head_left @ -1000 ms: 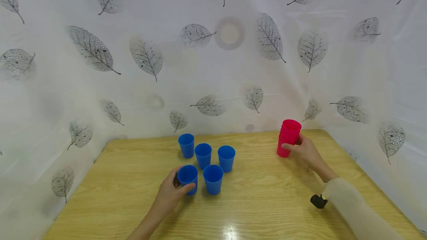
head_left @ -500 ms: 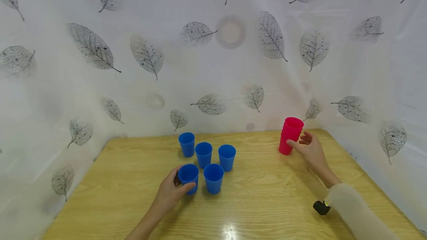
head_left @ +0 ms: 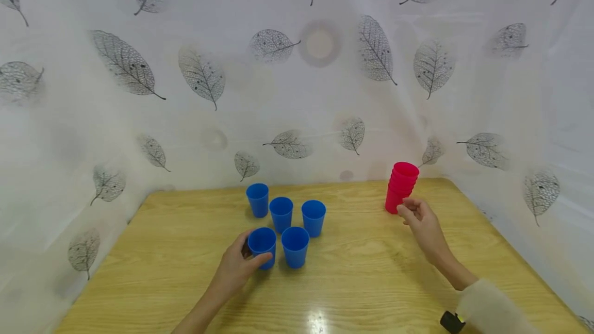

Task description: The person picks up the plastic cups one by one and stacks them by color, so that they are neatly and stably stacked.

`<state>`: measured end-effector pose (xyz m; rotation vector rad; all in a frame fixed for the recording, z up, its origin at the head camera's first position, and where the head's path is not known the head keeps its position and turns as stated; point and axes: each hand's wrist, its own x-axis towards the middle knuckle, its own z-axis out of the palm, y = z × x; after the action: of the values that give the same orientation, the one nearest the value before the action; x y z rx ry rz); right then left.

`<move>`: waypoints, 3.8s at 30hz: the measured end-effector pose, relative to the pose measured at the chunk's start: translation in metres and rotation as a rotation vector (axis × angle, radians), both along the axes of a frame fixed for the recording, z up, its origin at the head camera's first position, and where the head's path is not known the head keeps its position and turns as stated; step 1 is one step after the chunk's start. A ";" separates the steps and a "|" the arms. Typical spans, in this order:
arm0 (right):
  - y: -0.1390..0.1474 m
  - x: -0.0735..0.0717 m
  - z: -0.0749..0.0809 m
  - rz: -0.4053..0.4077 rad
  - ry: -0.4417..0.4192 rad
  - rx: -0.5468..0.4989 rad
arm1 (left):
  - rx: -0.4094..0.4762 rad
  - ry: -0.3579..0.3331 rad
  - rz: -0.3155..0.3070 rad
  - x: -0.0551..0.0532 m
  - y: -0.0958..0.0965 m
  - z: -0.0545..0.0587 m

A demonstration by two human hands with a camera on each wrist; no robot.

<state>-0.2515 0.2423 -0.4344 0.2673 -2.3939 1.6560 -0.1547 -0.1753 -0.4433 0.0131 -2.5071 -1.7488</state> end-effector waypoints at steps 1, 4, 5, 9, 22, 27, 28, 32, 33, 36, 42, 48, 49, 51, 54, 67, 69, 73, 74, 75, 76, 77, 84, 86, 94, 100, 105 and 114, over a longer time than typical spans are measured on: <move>-0.005 0.003 0.000 0.027 0.001 -0.001 | -0.005 0.000 0.002 0.000 0.000 0.000; -0.020 0.011 0.000 0.103 0.009 0.001 | -0.013 -0.003 0.008 0.000 0.001 0.000; -0.025 0.013 0.000 0.128 0.011 0.008 | -0.013 -0.006 0.010 0.000 0.001 0.001; -0.044 0.021 -0.002 0.213 0.018 0.050 | -0.002 -0.019 0.011 0.000 0.002 0.001; -0.100 0.035 -0.013 0.422 -0.037 0.035 | -0.012 -0.033 0.013 0.006 0.001 0.002; -0.110 0.035 -0.015 0.492 -0.041 0.044 | -0.027 -0.045 0.017 0.007 0.002 0.003; -0.111 0.035 -0.015 0.500 -0.041 0.047 | -0.032 -0.048 0.018 0.007 0.002 0.004; -0.118 0.035 -0.017 0.531 -0.047 0.050 | -0.043 -0.054 0.019 0.009 0.003 0.006; -0.120 0.035 -0.017 0.540 -0.049 0.047 | -0.043 -0.054 0.020 0.009 0.003 0.006; -0.126 0.034 -0.019 0.568 -0.041 0.044 | -0.048 -0.051 0.020 0.010 0.002 0.008; -0.139 0.034 -0.024 0.583 -0.023 0.046 | -0.077 -0.061 0.011 0.013 0.003 0.007; -0.152 0.033 -0.024 0.557 -0.012 0.070 | -0.058 -0.090 -0.024 0.018 0.006 0.007; -0.154 0.032 -0.024 0.555 -0.015 0.073 | -0.052 -0.091 -0.029 0.019 0.006 0.007; -0.158 0.032 -0.024 0.555 -0.031 0.070 | -0.044 -0.090 -0.033 0.020 0.006 0.006; -0.162 0.032 -0.026 0.550 -0.055 0.069 | -0.034 -0.092 -0.035 0.021 0.006 0.005; -0.175 0.035 -0.024 0.556 -0.034 0.026 | -0.023 -0.096 -0.046 0.022 0.007 0.005; -0.175 0.035 -0.024 0.555 -0.027 0.034 | -0.023 -0.094 -0.048 0.022 0.007 0.005; -0.173 0.035 -0.026 0.556 0.000 0.053 | -0.019 -0.096 -0.053 0.022 0.007 0.005; -0.172 0.036 -0.026 0.558 0.000 0.054 | -0.019 -0.095 -0.053 0.022 0.007 0.005; -0.171 0.036 -0.026 0.559 0.000 0.054 | -0.017 -0.094 -0.053 0.022 0.007 0.005; -0.170 0.036 -0.026 0.562 -0.003 0.052 | -0.015 -0.092 -0.051 0.022 0.007 0.005; -0.168 0.037 -0.026 0.566 -0.011 0.052 | -0.015 -0.091 -0.050 0.022 0.007 0.005; -0.152 0.042 -0.025 0.556 -0.093 0.088 | -0.030 -0.088 -0.046 0.023 0.007 0.005; -0.145 0.045 -0.023 0.558 -0.102 0.098 | -0.030 -0.090 -0.045 0.023 0.008 0.006; -0.115 0.057 -0.022 0.549 -0.094 0.096 | -0.020 -0.081 -0.070 0.028 0.014 0.005; -0.099 0.063 -0.026 0.559 -0.064 0.077 | -0.006 -0.080 -0.081 0.029 0.018 0.004; -0.090 0.067 -0.028 0.561 -0.044 0.070 | -0.004 -0.076 -0.100 0.030 0.021 0.004; -0.076 0.077 -0.026 0.562 -0.023 0.085 | 0.010 -0.078 -0.124 0.030 0.025 0.003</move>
<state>-0.1749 0.1661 -0.4602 1.0201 -2.5601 1.7626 -0.1251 -0.1507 -0.4404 -0.0763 -2.6059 -1.8412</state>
